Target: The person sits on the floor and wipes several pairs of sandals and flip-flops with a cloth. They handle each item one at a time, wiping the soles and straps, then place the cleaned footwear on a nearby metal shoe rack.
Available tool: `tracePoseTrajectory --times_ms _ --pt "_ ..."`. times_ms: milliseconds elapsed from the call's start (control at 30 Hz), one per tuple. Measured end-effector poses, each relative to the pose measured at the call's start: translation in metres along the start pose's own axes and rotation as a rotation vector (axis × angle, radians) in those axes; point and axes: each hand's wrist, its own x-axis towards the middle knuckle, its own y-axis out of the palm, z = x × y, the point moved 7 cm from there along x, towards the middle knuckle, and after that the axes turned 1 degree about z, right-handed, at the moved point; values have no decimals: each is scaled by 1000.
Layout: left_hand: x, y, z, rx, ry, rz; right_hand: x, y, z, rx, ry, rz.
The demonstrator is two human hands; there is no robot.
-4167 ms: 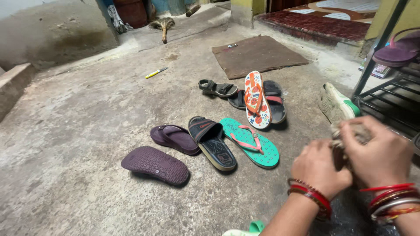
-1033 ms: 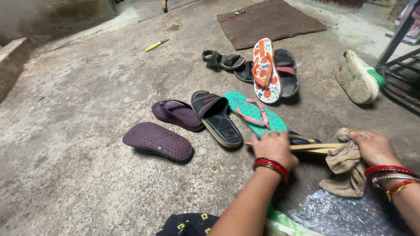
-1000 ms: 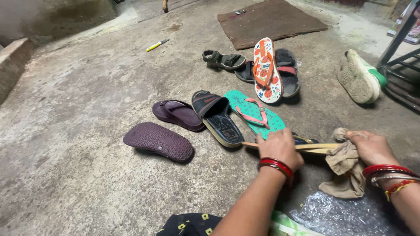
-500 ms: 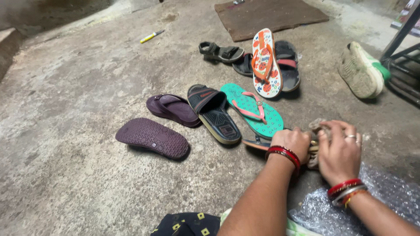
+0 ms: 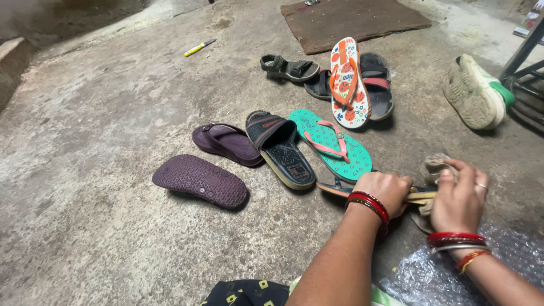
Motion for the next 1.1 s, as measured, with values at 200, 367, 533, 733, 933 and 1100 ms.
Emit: tracePoseTrajectory --times_ms 200,367,533,733,933,1100 --pt "-27 -14 -6 -56 5 -208 6 -9 19 164 -94 26" --pt "-30 -15 -1 -140 -12 -206 41 41 -43 1127 467 486" --pt "-26 -36 -9 -146 64 -276 53 61 -93 1211 753 684" --pt "15 -52 -36 -13 218 -249 103 31 -128 1380 511 709" --pt "23 -34 -29 431 193 -208 119 -5 -80 1537 208 698" --pt "2 19 -17 267 131 127 103 14 -100 871 455 471"
